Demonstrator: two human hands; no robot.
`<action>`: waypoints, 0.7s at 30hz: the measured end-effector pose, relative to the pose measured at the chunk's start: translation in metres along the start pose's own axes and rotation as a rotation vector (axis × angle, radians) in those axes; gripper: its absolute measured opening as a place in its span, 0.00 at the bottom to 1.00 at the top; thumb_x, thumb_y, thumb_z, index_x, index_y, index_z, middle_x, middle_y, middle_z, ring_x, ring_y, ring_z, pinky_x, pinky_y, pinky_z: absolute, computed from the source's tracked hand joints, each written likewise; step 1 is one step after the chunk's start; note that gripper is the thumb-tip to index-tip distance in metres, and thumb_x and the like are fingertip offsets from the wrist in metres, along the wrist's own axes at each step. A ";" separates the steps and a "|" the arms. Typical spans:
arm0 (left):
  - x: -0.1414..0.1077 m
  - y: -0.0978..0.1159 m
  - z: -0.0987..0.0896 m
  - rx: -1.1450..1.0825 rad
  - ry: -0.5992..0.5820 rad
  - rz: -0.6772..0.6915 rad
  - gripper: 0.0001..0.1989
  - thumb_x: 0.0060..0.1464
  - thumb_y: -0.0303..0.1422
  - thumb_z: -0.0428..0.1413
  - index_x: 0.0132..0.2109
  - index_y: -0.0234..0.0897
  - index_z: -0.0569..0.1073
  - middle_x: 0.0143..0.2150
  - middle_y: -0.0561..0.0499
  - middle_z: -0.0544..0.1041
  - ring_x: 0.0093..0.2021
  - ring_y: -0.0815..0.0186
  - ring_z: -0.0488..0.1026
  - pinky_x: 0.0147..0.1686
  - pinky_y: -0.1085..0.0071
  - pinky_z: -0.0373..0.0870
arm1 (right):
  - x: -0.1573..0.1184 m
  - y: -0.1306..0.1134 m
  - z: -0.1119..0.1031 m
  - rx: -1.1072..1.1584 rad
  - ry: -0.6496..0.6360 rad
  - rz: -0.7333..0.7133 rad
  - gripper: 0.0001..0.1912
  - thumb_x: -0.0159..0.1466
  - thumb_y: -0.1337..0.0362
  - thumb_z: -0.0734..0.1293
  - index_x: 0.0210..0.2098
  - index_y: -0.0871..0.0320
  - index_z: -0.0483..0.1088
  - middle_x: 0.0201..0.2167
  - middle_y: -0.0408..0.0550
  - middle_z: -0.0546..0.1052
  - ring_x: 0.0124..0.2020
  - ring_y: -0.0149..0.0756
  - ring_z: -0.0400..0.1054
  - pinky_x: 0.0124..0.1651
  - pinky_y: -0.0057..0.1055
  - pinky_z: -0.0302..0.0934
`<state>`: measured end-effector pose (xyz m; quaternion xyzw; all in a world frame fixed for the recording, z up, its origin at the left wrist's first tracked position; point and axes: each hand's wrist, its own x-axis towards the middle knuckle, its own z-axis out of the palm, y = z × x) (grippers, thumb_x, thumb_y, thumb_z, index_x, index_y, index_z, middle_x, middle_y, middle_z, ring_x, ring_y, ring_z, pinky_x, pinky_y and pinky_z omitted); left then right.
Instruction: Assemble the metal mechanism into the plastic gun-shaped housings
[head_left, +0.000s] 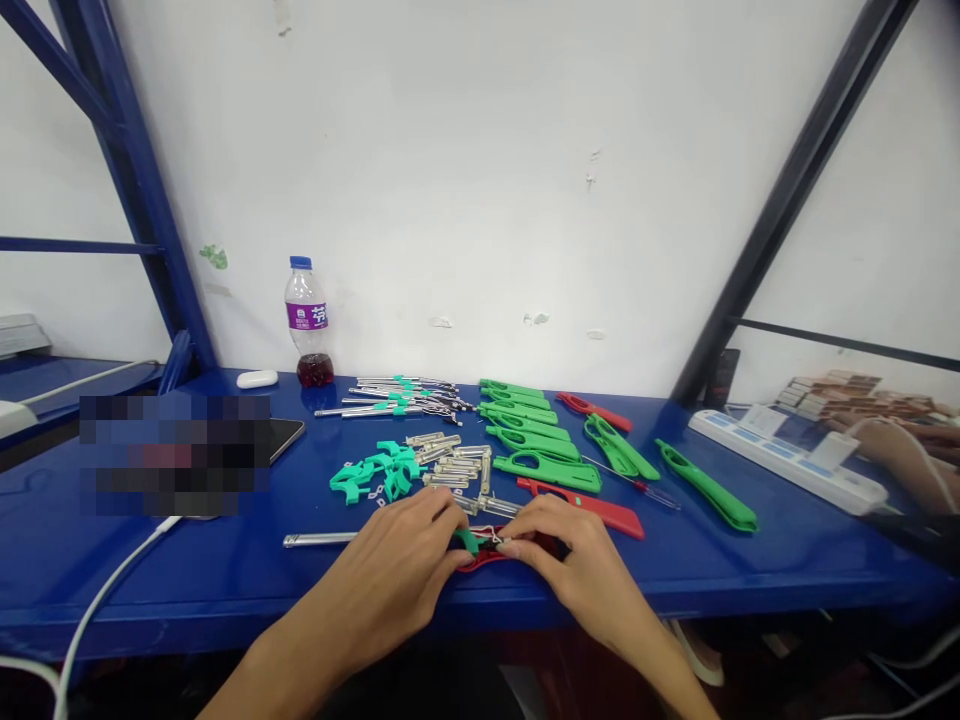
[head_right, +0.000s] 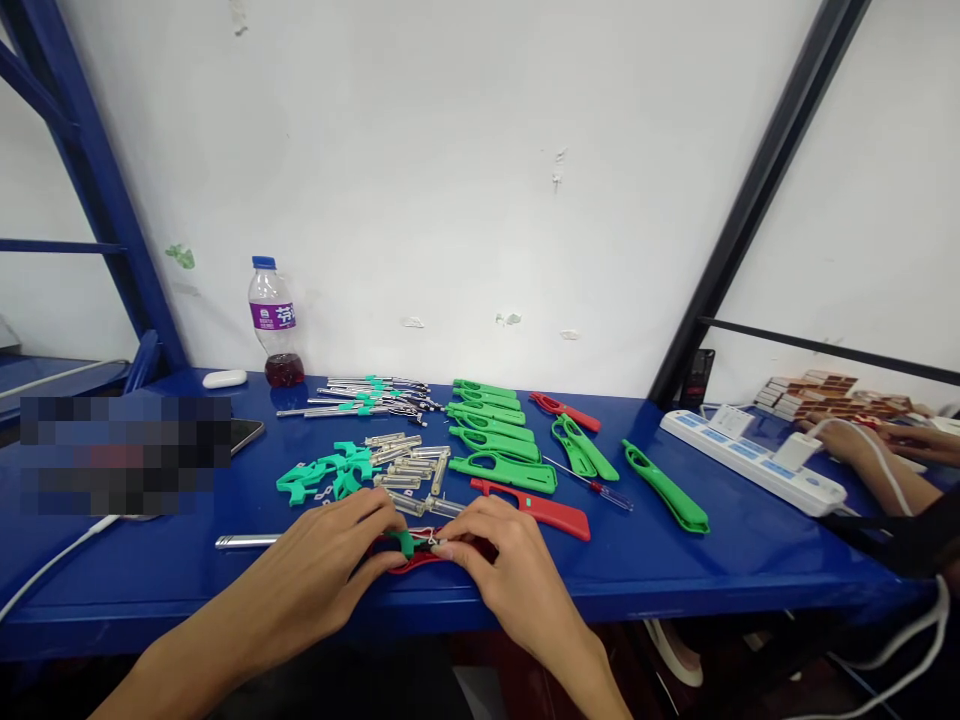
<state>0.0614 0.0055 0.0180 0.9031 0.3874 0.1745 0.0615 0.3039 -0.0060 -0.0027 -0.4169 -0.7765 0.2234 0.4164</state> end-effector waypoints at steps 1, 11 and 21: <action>0.000 0.000 0.000 0.001 -0.003 -0.002 0.04 0.71 0.30 0.50 0.47 0.41 0.70 0.48 0.49 0.74 0.47 0.56 0.74 0.43 0.59 0.68 | 0.000 0.001 0.000 0.007 0.004 0.001 0.08 0.71 0.70 0.75 0.37 0.50 0.82 0.37 0.36 0.81 0.40 0.34 0.74 0.45 0.28 0.62; 0.004 -0.002 0.001 0.041 -0.001 0.002 0.03 0.70 0.29 0.51 0.47 0.40 0.70 0.47 0.49 0.74 0.49 0.54 0.74 0.44 0.57 0.70 | 0.002 0.006 0.001 0.053 0.025 0.005 0.09 0.67 0.70 0.78 0.37 0.48 0.84 0.35 0.35 0.82 0.38 0.33 0.74 0.44 0.28 0.62; 0.007 -0.012 0.011 0.098 0.042 0.075 0.03 0.68 0.26 0.55 0.43 0.39 0.72 0.44 0.51 0.75 0.44 0.60 0.75 0.39 0.65 0.66 | 0.003 0.001 0.001 0.054 0.015 -0.015 0.14 0.68 0.74 0.76 0.41 0.43 0.85 0.37 0.34 0.81 0.39 0.32 0.74 0.44 0.27 0.63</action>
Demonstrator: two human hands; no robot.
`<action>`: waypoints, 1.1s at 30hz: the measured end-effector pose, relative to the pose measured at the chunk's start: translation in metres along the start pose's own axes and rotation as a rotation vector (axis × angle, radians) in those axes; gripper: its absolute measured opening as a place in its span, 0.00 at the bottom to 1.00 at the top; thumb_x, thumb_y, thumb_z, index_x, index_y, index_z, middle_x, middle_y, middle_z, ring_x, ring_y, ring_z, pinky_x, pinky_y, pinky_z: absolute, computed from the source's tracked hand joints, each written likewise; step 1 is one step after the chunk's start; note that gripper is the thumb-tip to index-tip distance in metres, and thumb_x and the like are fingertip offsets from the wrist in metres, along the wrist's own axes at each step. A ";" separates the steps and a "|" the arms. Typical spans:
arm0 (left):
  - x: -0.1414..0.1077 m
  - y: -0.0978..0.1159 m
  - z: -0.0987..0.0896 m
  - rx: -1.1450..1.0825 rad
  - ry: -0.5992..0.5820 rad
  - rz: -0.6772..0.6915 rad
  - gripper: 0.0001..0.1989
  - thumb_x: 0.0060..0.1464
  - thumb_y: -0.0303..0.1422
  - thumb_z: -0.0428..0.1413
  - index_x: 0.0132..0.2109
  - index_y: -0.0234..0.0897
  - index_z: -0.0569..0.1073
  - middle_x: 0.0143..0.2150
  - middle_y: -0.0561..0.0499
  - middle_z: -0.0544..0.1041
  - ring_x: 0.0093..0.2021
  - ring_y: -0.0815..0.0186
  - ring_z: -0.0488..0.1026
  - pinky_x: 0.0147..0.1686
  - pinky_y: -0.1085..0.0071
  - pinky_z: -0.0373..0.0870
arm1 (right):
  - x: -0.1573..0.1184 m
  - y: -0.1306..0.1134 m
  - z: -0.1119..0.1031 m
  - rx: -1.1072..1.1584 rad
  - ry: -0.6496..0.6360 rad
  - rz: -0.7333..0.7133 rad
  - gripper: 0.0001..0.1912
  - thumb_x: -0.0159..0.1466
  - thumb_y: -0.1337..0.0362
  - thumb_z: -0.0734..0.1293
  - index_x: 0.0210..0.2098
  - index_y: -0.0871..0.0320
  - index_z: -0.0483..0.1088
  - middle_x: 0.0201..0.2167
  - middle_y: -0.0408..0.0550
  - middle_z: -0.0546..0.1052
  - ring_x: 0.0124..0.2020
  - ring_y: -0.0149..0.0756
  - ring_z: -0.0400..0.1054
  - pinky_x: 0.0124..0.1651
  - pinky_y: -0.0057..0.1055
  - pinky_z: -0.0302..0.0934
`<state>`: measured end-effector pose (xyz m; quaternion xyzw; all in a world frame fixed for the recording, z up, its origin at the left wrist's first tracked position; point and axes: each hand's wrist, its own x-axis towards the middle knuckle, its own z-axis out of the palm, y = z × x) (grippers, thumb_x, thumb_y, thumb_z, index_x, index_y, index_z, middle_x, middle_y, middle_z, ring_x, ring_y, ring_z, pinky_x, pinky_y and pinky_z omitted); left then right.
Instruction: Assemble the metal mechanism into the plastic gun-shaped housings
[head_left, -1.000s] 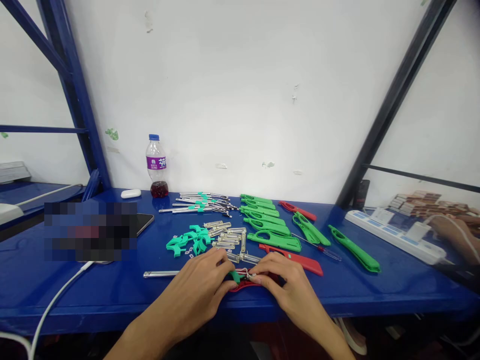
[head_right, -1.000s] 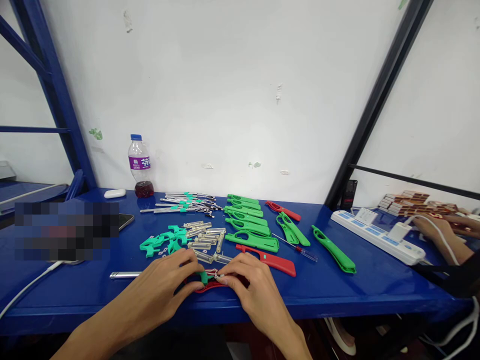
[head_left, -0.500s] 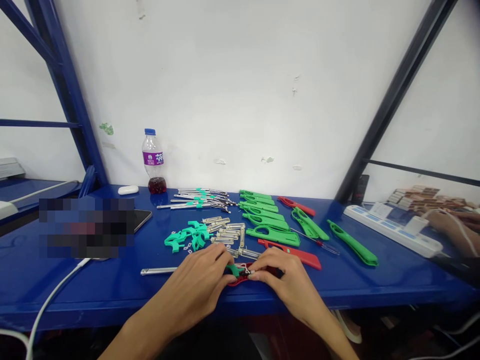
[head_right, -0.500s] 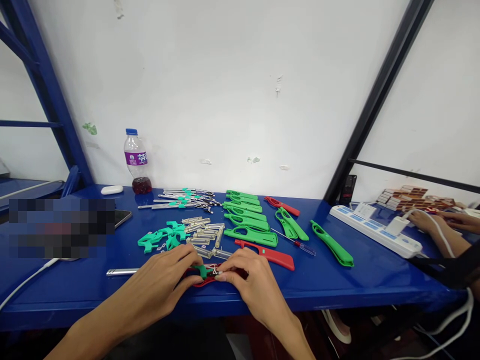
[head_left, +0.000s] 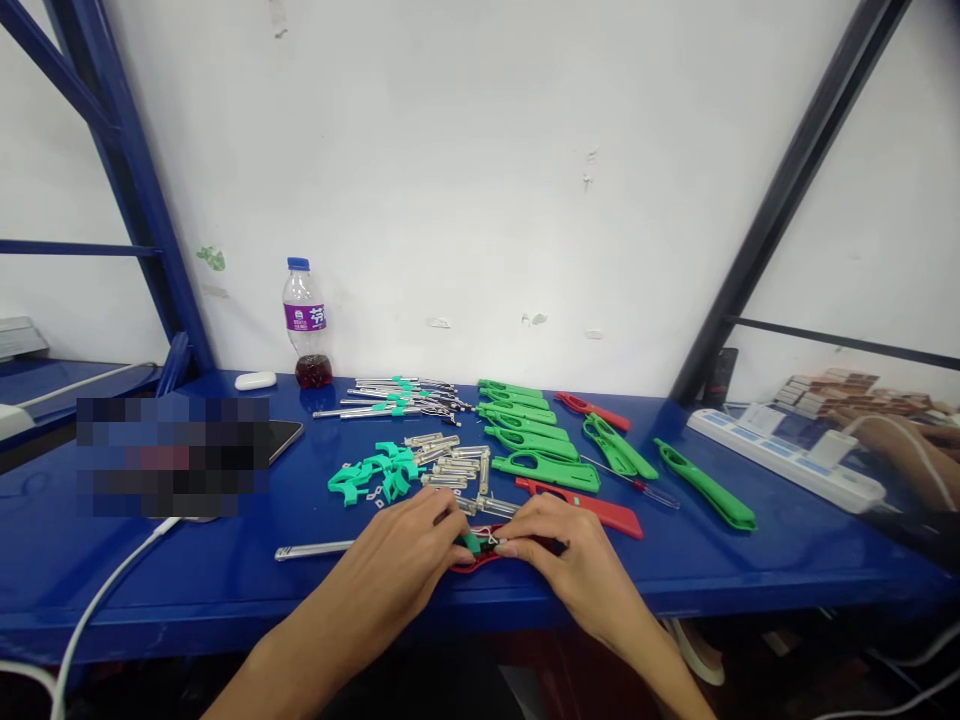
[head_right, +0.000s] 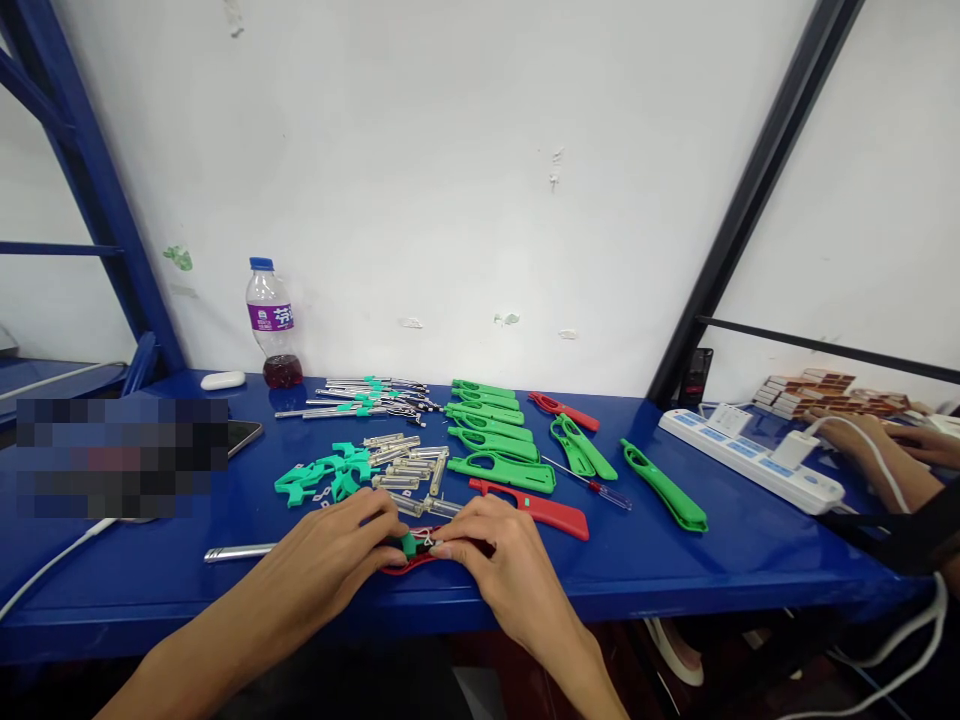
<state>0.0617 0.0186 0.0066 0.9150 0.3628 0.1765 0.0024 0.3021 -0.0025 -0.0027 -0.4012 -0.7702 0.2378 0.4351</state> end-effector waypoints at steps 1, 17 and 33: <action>0.000 -0.002 0.001 0.006 0.003 0.011 0.05 0.68 0.25 0.54 0.44 0.39 0.72 0.45 0.51 0.75 0.44 0.60 0.75 0.38 0.66 0.65 | -0.001 0.000 0.000 -0.008 -0.003 -0.002 0.15 0.68 0.74 0.76 0.42 0.43 0.85 0.37 0.34 0.81 0.39 0.32 0.74 0.44 0.27 0.63; 0.000 -0.001 -0.001 0.184 0.027 0.098 0.19 0.62 0.17 0.53 0.53 0.43 0.74 0.44 0.50 0.76 0.40 0.60 0.75 0.39 0.65 0.71 | -0.002 -0.005 -0.003 -0.082 -0.067 -0.012 0.10 0.73 0.70 0.72 0.42 0.47 0.84 0.39 0.37 0.82 0.42 0.35 0.74 0.46 0.30 0.62; -0.002 -0.004 0.004 0.214 0.104 0.148 0.18 0.62 0.17 0.51 0.51 0.42 0.74 0.43 0.51 0.77 0.38 0.60 0.77 0.37 0.67 0.72 | 0.006 -0.004 -0.007 0.047 -0.109 0.149 0.06 0.69 0.67 0.74 0.34 0.53 0.80 0.35 0.40 0.81 0.37 0.37 0.72 0.40 0.29 0.59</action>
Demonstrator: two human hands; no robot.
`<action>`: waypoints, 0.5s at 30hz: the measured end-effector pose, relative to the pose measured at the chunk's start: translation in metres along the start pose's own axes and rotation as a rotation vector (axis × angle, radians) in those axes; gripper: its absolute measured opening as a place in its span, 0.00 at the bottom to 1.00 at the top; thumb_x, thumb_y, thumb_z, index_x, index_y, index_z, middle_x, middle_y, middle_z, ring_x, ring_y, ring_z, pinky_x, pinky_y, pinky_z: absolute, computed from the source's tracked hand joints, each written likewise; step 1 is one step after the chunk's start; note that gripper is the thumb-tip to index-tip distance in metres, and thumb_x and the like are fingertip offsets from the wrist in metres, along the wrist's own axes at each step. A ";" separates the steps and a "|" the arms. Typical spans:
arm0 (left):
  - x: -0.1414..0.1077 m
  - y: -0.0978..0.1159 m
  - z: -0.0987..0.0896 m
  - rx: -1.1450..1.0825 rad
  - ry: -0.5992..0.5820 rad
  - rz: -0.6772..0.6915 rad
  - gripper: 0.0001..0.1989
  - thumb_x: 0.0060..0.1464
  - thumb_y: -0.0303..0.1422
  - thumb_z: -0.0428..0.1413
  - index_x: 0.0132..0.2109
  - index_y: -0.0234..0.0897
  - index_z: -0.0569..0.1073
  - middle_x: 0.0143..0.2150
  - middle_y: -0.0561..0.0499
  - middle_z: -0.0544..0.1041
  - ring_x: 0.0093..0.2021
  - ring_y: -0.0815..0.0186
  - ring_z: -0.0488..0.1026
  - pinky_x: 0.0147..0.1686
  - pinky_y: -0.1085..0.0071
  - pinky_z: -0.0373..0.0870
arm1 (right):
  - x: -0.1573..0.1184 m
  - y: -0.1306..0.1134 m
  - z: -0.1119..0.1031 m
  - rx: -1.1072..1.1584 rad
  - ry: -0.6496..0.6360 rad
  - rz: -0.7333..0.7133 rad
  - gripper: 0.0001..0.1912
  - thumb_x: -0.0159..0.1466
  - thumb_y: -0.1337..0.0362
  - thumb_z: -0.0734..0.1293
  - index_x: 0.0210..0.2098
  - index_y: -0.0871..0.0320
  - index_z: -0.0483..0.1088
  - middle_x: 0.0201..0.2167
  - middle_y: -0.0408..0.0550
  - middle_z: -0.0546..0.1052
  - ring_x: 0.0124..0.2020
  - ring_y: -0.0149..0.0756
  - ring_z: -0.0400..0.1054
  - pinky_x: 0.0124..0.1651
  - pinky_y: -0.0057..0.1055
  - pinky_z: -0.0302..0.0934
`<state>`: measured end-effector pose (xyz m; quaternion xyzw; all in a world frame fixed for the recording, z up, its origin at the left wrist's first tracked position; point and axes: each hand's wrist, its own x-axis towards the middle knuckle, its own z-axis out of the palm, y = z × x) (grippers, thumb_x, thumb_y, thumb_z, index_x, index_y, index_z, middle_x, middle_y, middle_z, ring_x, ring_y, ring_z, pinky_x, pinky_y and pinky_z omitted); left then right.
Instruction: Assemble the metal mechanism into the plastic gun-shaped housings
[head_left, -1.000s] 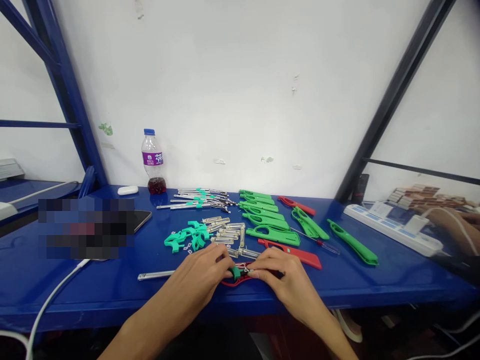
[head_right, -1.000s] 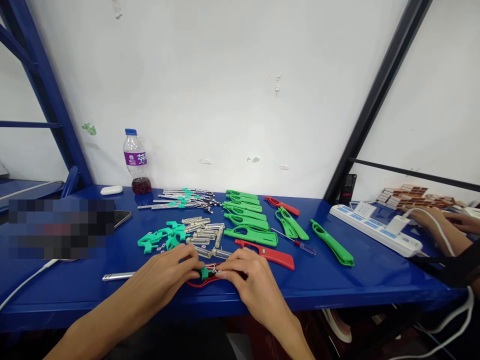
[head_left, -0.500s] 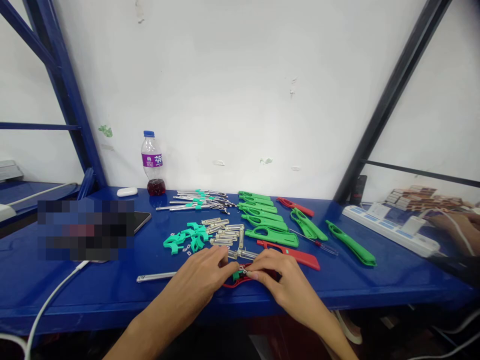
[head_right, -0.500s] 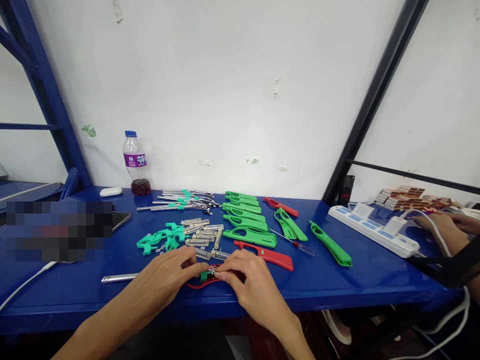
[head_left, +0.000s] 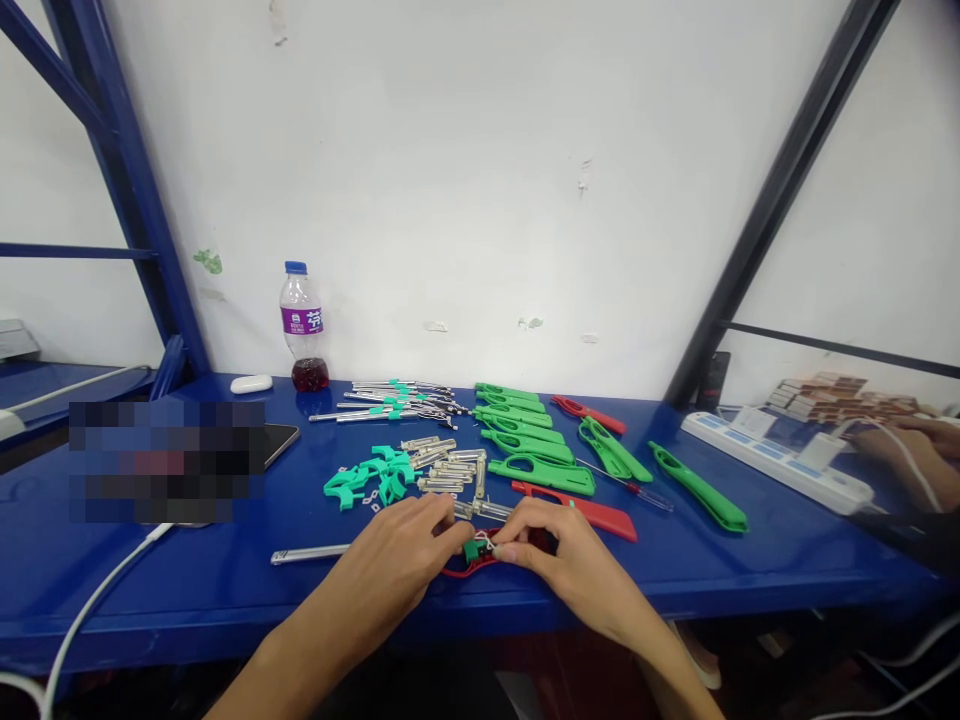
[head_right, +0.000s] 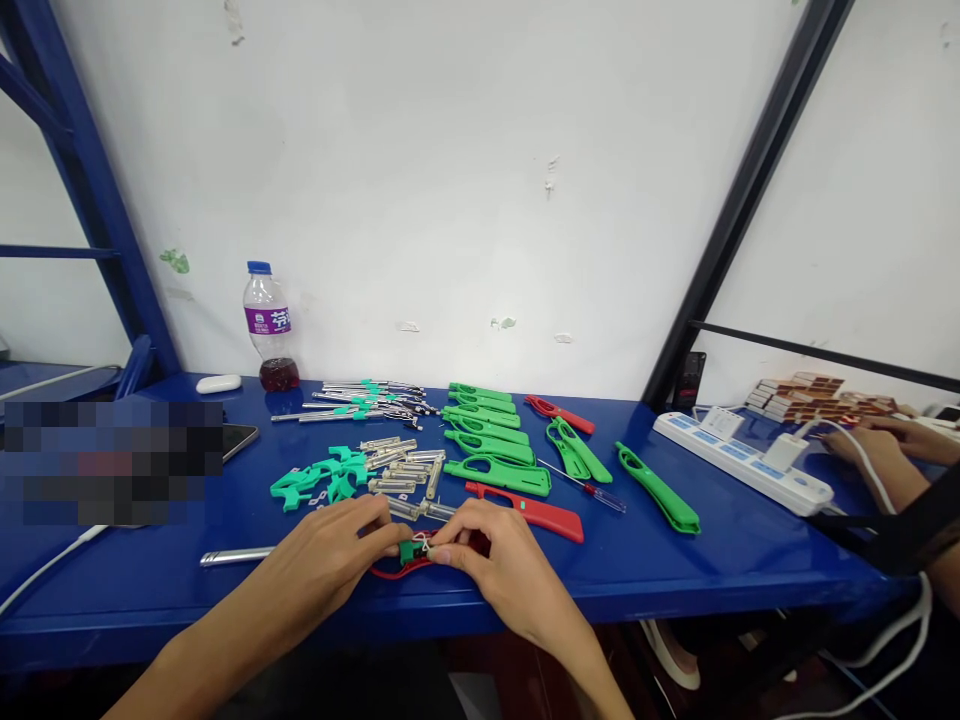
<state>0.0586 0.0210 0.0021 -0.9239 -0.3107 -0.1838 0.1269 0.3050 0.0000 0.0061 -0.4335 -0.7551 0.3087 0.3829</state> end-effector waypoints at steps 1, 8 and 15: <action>0.000 0.000 0.000 -0.001 0.005 0.004 0.17 0.62 0.17 0.51 0.50 0.42 0.74 0.42 0.51 0.77 0.38 0.61 0.77 0.37 0.67 0.72 | 0.000 0.000 0.000 0.006 -0.001 0.010 0.06 0.69 0.67 0.74 0.34 0.53 0.81 0.35 0.39 0.81 0.37 0.37 0.72 0.41 0.29 0.59; 0.001 0.000 0.005 0.010 0.033 0.009 0.14 0.63 0.19 0.54 0.50 0.41 0.73 0.42 0.51 0.77 0.37 0.60 0.76 0.36 0.66 0.70 | 0.001 0.004 0.002 -0.024 0.051 0.044 0.06 0.66 0.66 0.77 0.32 0.52 0.82 0.32 0.39 0.81 0.34 0.36 0.71 0.39 0.30 0.58; 0.001 -0.001 0.005 0.003 0.077 0.025 0.15 0.63 0.18 0.51 0.49 0.41 0.74 0.41 0.51 0.77 0.36 0.62 0.74 0.37 0.68 0.68 | -0.002 0.000 0.003 -0.032 0.062 -0.034 0.07 0.69 0.66 0.75 0.33 0.53 0.82 0.34 0.40 0.82 0.37 0.38 0.74 0.40 0.30 0.60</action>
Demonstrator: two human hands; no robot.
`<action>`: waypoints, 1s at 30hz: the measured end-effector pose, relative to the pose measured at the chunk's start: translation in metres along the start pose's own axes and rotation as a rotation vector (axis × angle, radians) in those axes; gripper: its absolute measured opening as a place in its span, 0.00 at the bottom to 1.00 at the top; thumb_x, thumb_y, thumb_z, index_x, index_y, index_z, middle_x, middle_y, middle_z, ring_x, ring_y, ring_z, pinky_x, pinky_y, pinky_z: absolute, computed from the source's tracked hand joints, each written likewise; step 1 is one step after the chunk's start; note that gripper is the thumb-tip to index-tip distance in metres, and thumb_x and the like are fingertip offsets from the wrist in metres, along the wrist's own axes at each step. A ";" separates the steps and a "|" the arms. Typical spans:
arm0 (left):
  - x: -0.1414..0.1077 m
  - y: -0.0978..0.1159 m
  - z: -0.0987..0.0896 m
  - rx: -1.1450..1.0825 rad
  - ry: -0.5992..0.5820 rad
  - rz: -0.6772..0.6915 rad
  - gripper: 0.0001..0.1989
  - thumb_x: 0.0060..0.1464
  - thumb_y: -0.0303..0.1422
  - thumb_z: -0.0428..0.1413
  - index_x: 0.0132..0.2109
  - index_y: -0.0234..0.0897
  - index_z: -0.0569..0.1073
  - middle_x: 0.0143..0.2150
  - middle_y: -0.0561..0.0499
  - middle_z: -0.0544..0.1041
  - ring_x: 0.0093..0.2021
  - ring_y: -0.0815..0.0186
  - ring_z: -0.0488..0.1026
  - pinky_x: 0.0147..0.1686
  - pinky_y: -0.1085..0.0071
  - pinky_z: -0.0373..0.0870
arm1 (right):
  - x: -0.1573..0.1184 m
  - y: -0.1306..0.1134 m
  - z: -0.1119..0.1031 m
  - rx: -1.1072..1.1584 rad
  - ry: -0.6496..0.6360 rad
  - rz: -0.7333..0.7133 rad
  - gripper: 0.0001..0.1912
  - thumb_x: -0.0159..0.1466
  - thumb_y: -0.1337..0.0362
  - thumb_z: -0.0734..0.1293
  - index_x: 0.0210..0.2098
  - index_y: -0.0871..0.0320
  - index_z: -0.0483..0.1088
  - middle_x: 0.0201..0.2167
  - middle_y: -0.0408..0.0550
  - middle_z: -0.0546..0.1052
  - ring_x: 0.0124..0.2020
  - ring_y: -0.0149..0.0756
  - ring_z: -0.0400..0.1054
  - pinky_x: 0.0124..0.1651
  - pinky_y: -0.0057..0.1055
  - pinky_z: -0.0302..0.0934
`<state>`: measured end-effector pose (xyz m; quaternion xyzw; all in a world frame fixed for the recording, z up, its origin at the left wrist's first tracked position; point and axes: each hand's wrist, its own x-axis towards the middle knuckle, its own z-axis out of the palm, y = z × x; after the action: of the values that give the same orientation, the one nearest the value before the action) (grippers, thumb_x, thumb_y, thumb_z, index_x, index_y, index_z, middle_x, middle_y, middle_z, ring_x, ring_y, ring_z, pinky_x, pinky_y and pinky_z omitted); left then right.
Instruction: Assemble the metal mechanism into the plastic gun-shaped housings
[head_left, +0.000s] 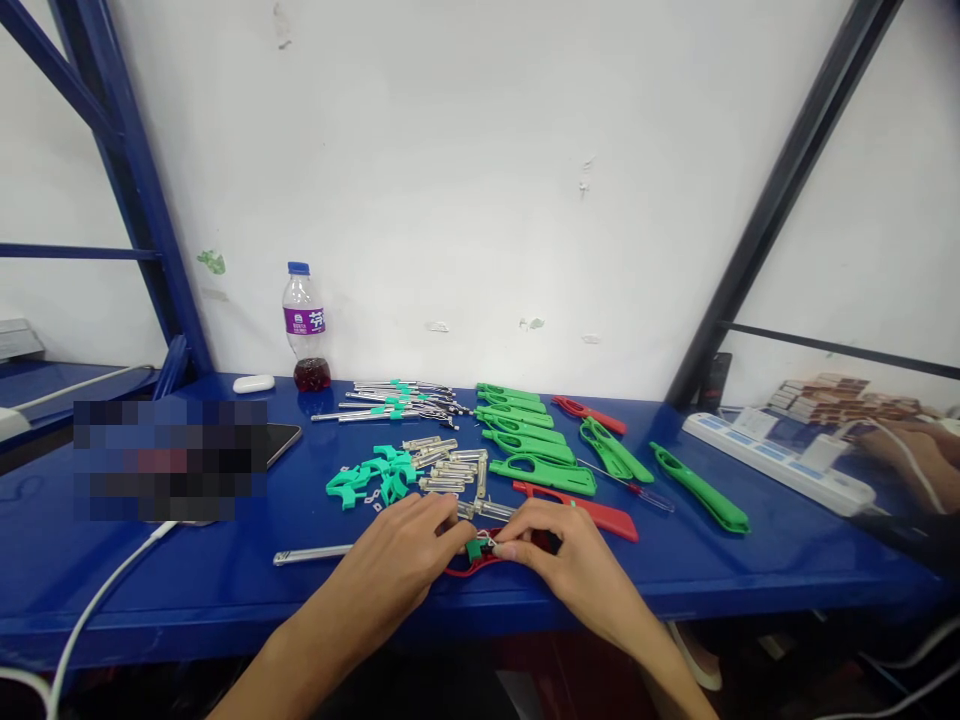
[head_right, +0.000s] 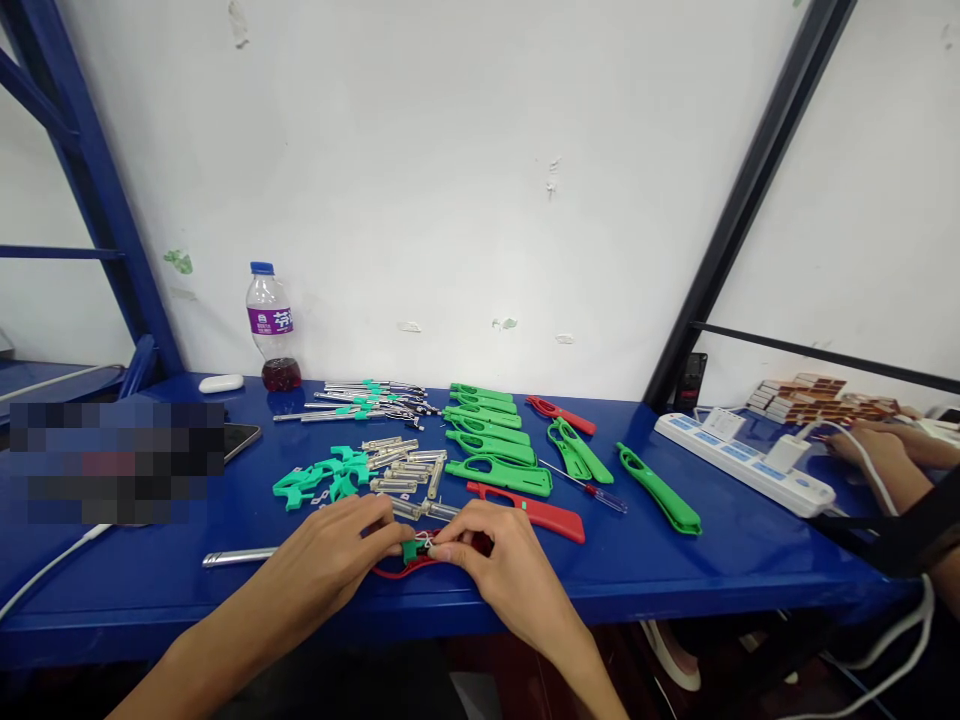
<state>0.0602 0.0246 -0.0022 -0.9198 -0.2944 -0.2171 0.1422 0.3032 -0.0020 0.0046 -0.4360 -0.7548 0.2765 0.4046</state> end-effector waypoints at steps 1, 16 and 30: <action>0.000 0.000 -0.001 -0.004 0.006 0.003 0.15 0.63 0.17 0.50 0.48 0.41 0.74 0.40 0.51 0.76 0.36 0.63 0.74 0.37 0.68 0.67 | 0.000 -0.001 0.000 0.010 -0.002 -0.017 0.07 0.70 0.66 0.75 0.34 0.52 0.82 0.34 0.39 0.82 0.37 0.37 0.74 0.42 0.30 0.60; 0.001 0.002 -0.004 -0.051 0.066 0.035 0.21 0.64 0.16 0.46 0.49 0.43 0.76 0.37 0.52 0.74 0.33 0.64 0.68 0.33 0.69 0.62 | -0.003 0.001 0.001 -0.007 -0.011 -0.089 0.08 0.72 0.68 0.73 0.37 0.51 0.82 0.36 0.38 0.81 0.39 0.36 0.74 0.43 0.30 0.61; 0.001 0.002 -0.003 -0.064 0.062 0.013 0.17 0.66 0.19 0.48 0.46 0.44 0.77 0.37 0.52 0.74 0.33 0.65 0.68 0.34 0.70 0.62 | -0.002 0.004 -0.004 0.076 -0.052 -0.059 0.08 0.73 0.66 0.72 0.41 0.48 0.85 0.38 0.41 0.83 0.40 0.38 0.76 0.46 0.30 0.65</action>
<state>0.0610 0.0218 0.0008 -0.9186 -0.2766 -0.2537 0.1234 0.3089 -0.0013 0.0025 -0.3905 -0.7665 0.3043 0.4092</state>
